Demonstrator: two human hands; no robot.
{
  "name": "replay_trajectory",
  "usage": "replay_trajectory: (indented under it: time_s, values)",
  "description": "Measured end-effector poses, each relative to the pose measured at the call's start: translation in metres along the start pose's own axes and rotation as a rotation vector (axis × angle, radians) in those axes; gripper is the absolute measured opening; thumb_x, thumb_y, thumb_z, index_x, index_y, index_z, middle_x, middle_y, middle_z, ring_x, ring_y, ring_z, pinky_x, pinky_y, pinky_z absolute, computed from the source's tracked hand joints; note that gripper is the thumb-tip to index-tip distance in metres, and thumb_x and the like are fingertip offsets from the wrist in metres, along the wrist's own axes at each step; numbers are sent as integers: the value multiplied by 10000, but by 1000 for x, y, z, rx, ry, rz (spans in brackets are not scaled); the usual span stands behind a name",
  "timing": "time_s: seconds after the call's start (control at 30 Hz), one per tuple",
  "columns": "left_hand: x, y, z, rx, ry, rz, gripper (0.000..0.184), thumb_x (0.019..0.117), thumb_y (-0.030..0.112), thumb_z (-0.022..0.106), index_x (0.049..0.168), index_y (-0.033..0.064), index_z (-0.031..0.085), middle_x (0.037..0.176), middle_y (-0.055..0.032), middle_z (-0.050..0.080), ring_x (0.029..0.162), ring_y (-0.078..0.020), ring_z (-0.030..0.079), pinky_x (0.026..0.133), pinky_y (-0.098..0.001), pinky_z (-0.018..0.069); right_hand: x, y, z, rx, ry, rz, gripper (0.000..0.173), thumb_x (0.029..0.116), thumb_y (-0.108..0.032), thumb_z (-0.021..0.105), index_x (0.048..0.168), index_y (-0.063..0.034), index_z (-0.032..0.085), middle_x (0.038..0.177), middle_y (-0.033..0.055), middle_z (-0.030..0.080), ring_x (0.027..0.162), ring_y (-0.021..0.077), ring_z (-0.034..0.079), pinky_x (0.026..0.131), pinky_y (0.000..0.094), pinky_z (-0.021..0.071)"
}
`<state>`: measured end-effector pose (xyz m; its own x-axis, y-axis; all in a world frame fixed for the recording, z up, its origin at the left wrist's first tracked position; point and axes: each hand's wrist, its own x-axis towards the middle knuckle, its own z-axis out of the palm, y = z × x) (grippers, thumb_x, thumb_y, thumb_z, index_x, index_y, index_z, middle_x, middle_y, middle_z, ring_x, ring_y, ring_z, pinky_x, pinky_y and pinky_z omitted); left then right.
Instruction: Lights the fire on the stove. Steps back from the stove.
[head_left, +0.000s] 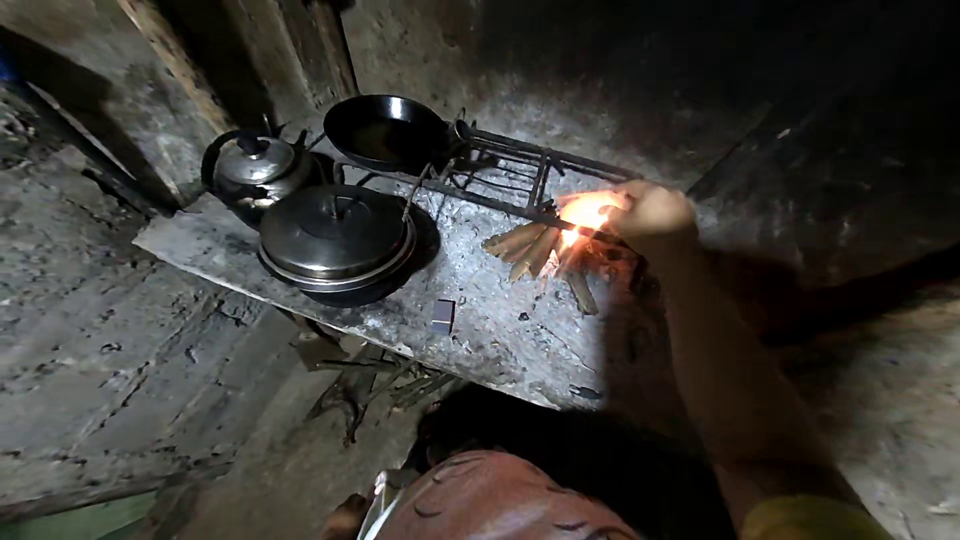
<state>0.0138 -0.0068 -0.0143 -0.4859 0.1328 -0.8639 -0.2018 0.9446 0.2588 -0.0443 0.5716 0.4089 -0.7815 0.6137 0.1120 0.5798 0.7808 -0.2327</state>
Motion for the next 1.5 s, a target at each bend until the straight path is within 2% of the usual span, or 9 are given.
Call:
replay_trajectory:
  time_s: [0.1,0.33,0.57,0.73,1.07,1.2,1.33,1.43,1.5]
  values:
    - [0,-3,1,-32,-10,0,474,1070,433,513,1283,42,673,1249,-228,693,1198,-389,649,1037,-602,481,-65,6,-11,84,235,-51,389,1052,-343,575,1176,8,687,1119,272,688,1053,467,666,903,697,488]
    - [6,4,-3,-18,-71,65,456,1070,388,533,1299,12,651,1250,-240,684,1196,-391,645,1040,-589,478,-174,23,16,270,348,8,317,1000,-276,648,1056,14,761,960,217,742,874,349,719,814,545,570]
    - [-37,52,-18,102,-108,28,459,1071,387,532,1321,18,640,1298,-240,662,1243,-387,619,1065,-574,458,-209,47,15,289,466,-59,308,971,-245,645,996,29,784,933,229,745,853,349,710,788,481,561]
    - [-61,67,-18,167,-156,18,426,1102,295,484,1388,-7,577,1357,-277,612,1288,-414,581,1088,-567,433,-225,67,45,358,532,-178,293,953,-248,637,890,-1,783,844,132,754,798,160,704,785,265,557]
    - [-53,98,-41,476,-195,97,382,1090,199,490,1388,-33,553,1381,-276,591,1307,-422,564,1098,-577,428,-258,51,58,447,474,-133,277,970,-210,604,956,-1,786,891,131,768,838,113,721,823,205,552]
    - [-30,114,-58,628,-177,190,343,1024,243,588,1214,-35,654,1231,-270,663,1184,-434,629,1000,-629,483,-250,10,72,507,320,-211,250,977,-197,603,1027,-26,777,975,107,773,906,152,731,872,290,580]
    - [-19,130,-74,471,-112,168,387,1013,269,617,1337,57,619,1353,-234,619,1277,-417,582,1048,-625,462,-212,-56,104,540,95,-350,220,956,-167,661,1097,-41,774,1032,125,765,943,236,739,875,379,606]
    - [-18,128,-79,417,-97,149,392,1044,301,568,1349,62,622,1380,-219,616,1309,-401,570,1078,-603,449,-166,-107,127,350,-343,-298,334,1022,-238,620,1303,-72,692,1269,164,693,1187,315,659,1049,496,510]
    - [-13,115,-80,388,-106,158,409,1048,334,558,1305,27,641,1341,-229,634,1281,-396,590,1063,-593,460,-135,-138,150,223,-481,-236,402,1039,-302,591,1391,-111,633,1360,162,645,1262,326,618,1077,524,481]
